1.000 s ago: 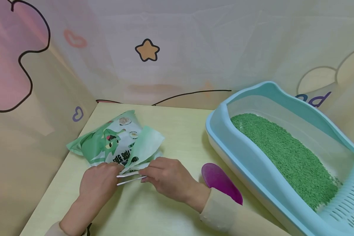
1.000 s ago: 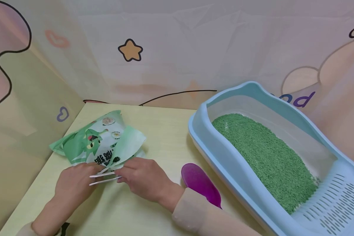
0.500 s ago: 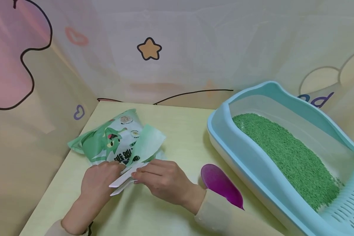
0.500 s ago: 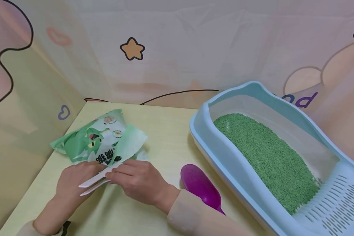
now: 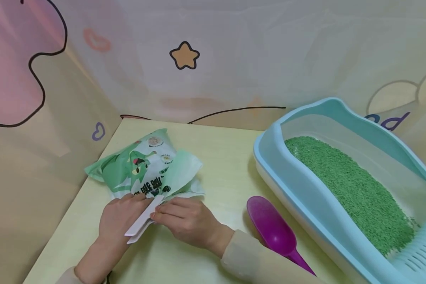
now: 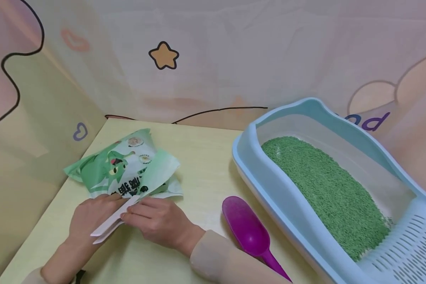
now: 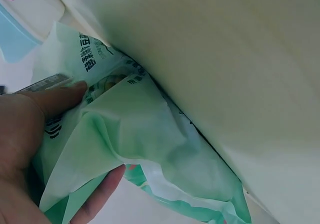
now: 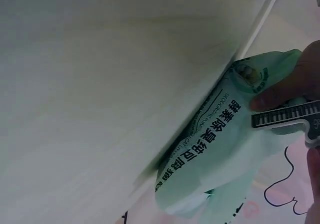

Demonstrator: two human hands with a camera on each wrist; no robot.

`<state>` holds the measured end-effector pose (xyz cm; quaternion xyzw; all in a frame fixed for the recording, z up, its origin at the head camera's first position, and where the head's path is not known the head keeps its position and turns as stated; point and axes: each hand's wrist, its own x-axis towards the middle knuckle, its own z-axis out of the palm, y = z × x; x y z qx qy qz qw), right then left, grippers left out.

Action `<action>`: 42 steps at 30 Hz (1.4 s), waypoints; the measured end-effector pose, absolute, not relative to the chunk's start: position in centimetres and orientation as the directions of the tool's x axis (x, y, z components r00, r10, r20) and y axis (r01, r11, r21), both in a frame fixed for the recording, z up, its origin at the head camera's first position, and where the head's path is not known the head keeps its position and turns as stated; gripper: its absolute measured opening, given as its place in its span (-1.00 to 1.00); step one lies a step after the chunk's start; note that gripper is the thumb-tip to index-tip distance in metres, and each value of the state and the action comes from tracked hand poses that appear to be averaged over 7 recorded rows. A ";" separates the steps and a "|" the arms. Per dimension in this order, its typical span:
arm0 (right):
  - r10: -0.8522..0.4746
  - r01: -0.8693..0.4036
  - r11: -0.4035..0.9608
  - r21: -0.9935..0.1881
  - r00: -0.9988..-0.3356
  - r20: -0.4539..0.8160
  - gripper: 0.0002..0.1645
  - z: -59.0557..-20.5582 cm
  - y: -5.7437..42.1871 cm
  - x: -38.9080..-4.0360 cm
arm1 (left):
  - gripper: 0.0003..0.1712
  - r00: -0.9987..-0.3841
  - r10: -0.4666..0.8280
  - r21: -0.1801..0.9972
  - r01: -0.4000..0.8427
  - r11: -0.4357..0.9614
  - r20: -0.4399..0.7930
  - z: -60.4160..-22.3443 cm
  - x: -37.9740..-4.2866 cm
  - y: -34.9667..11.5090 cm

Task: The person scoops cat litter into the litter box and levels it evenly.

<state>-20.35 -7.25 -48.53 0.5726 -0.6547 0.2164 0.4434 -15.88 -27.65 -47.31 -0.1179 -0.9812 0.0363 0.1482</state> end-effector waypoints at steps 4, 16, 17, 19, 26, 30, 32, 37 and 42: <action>-0.573 -0.928 0.311 0.206 -0.010 0.820 -0.88 -48.6 -7.3 -20.5 | -0.83 -0.896 0.268 -0.090 0.253 0.963 0.354 -47.5 -15.8 -27.9; -0.676 -0.884 0.437 0.165 -0.201 0.709 -0.85 -48.4 -7.7 -20.9 | -0.75 -0.957 0.103 0.156 0.150 0.976 0.271 -47.0 -15.7 -29.3; -0.681 -0.882 0.443 0.159 -0.215 0.701 -0.86 -48.3 -7.8 -20.9 | -0.75 -0.961 0.108 0.164 0.153 0.974 0.255 -46.8 -15.8 -29.4; -0.683 -0.881 0.451 0.141 -0.239 0.691 -0.87 -48.3 -7.9 -21.0 | -0.74 -0.969 0.123 0.176 0.163 0.971 0.216 -46.4 -15.9 -29.6; -0.685 -0.877 0.476 0.068 -0.321 0.654 -0.92 -48.0 -7.7 -21.1 | -0.78 -0.956 0.226 0.232 0.267 0.935 0.188 -45.8 -16.0 -30.5; -0.666 -0.870 0.493 0.014 -0.367 0.649 -0.86 -48.1 -7.4 -21.3 | -0.81 -0.944 0.260 0.258 0.308 0.916 0.205 -45.9 -15.8 -30.7; -0.662 -0.869 0.495 0.001 -0.376 0.649 -0.83 -48.1 -7.3 -21.4 | -0.81 -0.938 0.265 0.253 0.318 0.914 0.224 -46.1 -15.7 -30.7; -0.681 -0.871 0.491 0.010 -0.376 0.628 -0.86 -48.0 -7.4 -21.3 | -0.74 -0.903 0.287 0.206 0.361 0.909 0.319 -46.9 -15.4 -30.7; -0.711 -0.882 0.471 0.013 -0.370 0.598 -0.88 -47.5 -7.6 -21.4 | -0.63 -0.817 0.359 0.112 0.451 0.885 0.451 -47.8 -15.3 -30.9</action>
